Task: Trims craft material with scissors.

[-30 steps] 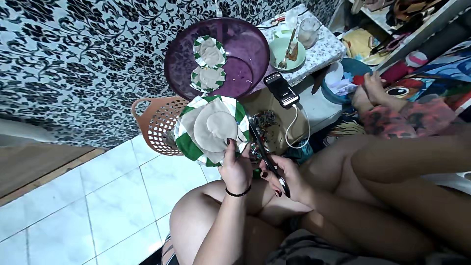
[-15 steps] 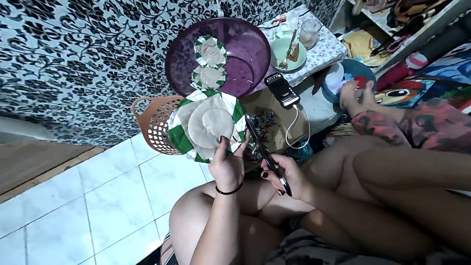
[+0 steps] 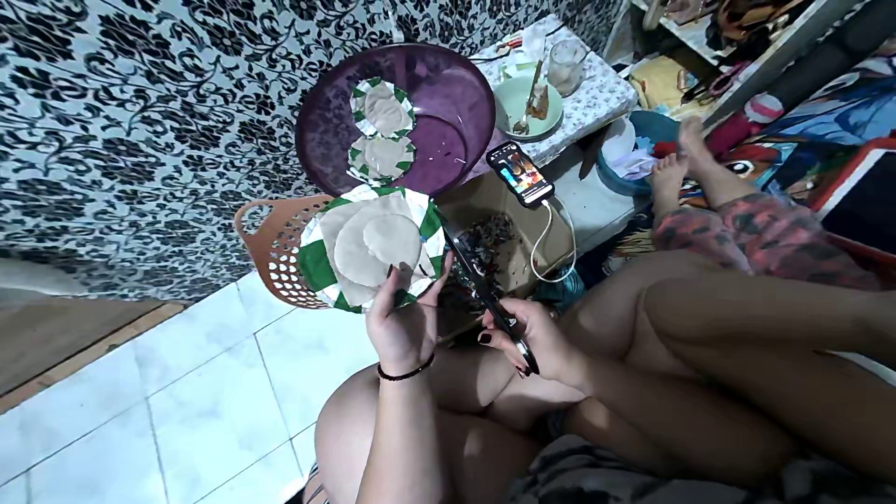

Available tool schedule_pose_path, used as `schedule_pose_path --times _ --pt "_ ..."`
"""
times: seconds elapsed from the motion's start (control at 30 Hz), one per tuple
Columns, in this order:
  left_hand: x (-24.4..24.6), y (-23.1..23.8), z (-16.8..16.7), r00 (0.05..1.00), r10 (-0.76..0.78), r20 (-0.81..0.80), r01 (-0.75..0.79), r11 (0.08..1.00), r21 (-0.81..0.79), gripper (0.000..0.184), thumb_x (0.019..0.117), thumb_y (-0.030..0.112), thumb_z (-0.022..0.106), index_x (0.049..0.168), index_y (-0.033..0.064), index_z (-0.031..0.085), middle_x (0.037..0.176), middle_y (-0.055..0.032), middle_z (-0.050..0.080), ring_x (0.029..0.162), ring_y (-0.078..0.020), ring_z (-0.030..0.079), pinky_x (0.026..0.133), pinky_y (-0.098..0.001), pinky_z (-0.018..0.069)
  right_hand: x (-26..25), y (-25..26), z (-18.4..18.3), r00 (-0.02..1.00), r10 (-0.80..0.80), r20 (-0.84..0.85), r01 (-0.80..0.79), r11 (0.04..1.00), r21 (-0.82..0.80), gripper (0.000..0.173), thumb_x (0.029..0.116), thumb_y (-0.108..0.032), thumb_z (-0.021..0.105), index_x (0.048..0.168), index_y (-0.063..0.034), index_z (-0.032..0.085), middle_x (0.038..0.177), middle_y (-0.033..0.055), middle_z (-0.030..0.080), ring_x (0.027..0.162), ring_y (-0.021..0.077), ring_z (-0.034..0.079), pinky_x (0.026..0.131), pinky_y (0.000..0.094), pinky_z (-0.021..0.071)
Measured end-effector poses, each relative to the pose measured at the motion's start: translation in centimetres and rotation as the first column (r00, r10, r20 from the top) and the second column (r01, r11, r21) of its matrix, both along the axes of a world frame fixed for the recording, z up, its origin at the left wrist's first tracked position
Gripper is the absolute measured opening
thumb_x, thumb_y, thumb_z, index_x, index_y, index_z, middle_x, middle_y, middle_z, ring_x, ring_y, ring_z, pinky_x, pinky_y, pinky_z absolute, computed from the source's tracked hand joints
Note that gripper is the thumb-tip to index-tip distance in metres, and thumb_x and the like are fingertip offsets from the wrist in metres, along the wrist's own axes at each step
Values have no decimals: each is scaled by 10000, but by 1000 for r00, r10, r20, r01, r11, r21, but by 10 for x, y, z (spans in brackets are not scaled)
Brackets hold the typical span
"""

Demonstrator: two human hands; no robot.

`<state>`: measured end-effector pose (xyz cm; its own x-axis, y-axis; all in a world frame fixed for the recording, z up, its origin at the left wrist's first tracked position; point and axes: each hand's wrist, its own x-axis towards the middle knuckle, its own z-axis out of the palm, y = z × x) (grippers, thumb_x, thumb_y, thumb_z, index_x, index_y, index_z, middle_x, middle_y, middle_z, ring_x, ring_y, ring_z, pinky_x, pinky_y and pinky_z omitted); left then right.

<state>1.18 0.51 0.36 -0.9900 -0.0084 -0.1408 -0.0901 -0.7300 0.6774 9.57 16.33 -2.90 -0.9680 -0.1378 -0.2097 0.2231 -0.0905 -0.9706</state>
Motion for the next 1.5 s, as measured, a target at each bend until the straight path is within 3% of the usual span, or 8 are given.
schedule_pose_path --times 0.07,0.23,0.5,0.93,1.1,1.27,1.5 --pt "0 -5 -1 997 -47 -67 47 999 -2 343 1040 155 304 1266 71 548 1250 -160 661 1153 -341 667 980 -558 560 0 -1 0 1000 -2 6 2 1000 -15 222 940 -182 712 1044 -1 636 746 -28 580 496 -14 487 480 158 459" --pt "-3 -11 -7 984 -88 -155 88 996 -7 319 942 226 594 1235 102 612 1220 -141 692 1132 -320 684 964 -537 574 -1 -1 3 999 18 51 -17 1000 -21 219 945 -188 718 1042 -11 631 732 -25 576 475 -4 484 462 164 457" --pt "-4 -10 -8 985 -29 -173 38 998 52 353 928 232 653 1248 97 591 1197 -149 690 1098 -327 695 930 -549 588 1 -1 2 998 54 15 -54 998 -14 236 934 -190 732 1038 -2 633 742 -28 568 493 -15 479 479 150 452" --pt "-7 -6 -12 988 80 -131 -77 997 32 263 991 275 520 1202 125 570 1131 -111 694 962 -257 719 801 -462 625 4 -3 -1 992 118 -54 -113 989 99 324 925 -262 754 1040 21 645 800 14 590 590 -8 520 556 143 461" --pt "-8 -3 -9 995 74 -65 -80 992 -97 361 1072 226 252 1072 125 599 1009 -53 705 907 -182 714 792 -379 619 5 -2 -1 991 126 -41 -121 986 116 322 926 -264 753 1044 16 648 806 20 592 587 0 521 553 150 461" --pt "-8 -1 -10 995 95 -8 -95 987 -131 358 1088 180 268 949 151 596 928 -12 687 885 -151 702 814 -368 611 6 -2 -1 992 111 -53 -101 983 151 353 922 -295 761 1047 17 652 823 30 604 618 2 537 576 151 471" --pt "-8 1 -7 992 120 32 -116 987 -111 335 1093 175 268 1011 123 588 965 -43 692 903 -177 709 813 -389 614 6 -2 -1 992 112 -49 -104 982 155 362 911 -299 772 1052 11 651 820 23 608 615 1 546 578 148 478"
